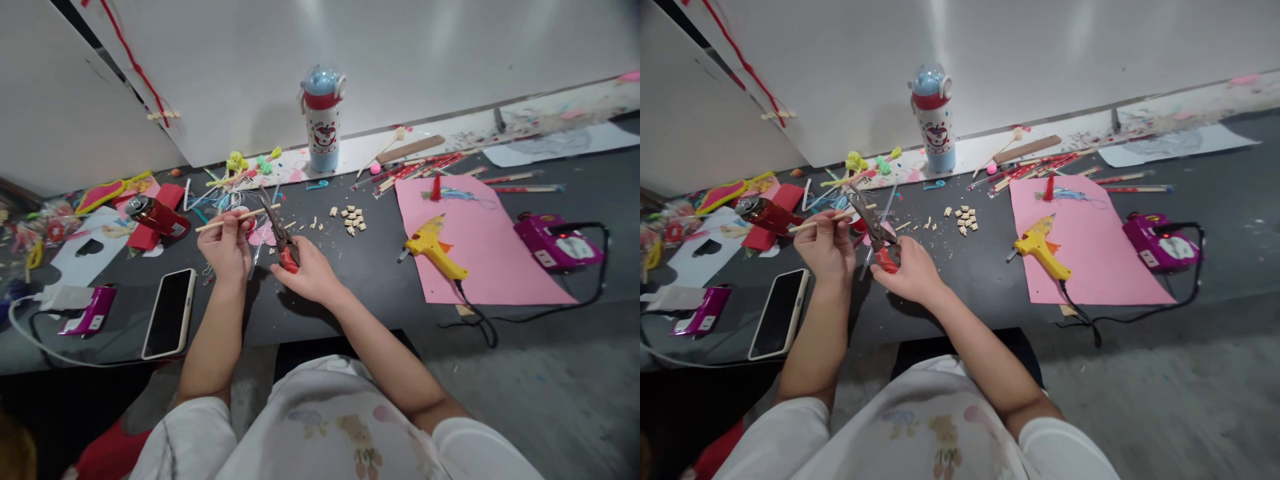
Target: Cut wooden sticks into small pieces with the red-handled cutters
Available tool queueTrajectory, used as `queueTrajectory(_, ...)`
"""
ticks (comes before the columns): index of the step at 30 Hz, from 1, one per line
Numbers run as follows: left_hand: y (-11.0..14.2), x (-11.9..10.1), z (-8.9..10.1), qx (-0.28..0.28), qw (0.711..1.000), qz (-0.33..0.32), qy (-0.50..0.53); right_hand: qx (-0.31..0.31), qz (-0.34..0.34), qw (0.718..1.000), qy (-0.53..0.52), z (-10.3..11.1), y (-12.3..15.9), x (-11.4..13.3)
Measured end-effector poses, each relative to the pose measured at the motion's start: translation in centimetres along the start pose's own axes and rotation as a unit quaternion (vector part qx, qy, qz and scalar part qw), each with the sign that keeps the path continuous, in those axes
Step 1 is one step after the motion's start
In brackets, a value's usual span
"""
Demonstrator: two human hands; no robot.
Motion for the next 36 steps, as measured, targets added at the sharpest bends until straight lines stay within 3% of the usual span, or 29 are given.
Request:
queueTrajectory(11,0.0,0.1,0.0,-0.048,0.997,0.052,-0.021,-0.022,0.048,0.998,0.026,-0.5,0.0,-0.4)
queueTrajectory(28,0.0,0.7,-0.2,-0.042,0.996,0.072,-0.026,-0.018,-0.025,0.999,0.042,-0.4,0.0,-0.3)
queueTrajectory(30,0.2,0.9,-0.2,0.006,0.995,0.088,-0.036,-0.013,-0.047,0.998,0.031,-0.2,0.0,-0.2)
queueTrajectory(32,0.5,1.1,-0.3,0.107,0.985,0.125,-0.051,-0.011,-0.064,0.998,0.016,0.0,0.0,-0.1)
queueTrajectory(36,1.7,1.7,-0.4,0.35,0.902,0.219,-0.122,0.003,-0.082,0.997,-0.005,0.4,-0.1,-0.2)
Point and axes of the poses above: each hand's wrist, its own y-axis away from the middle knuckle, its own z-axis out of the back of the hand, x = y × z, the point moved 1 cm from there along -y, towards the middle knuckle, and after that the axes turned 8 degrees about z, right-handed, at the moved point
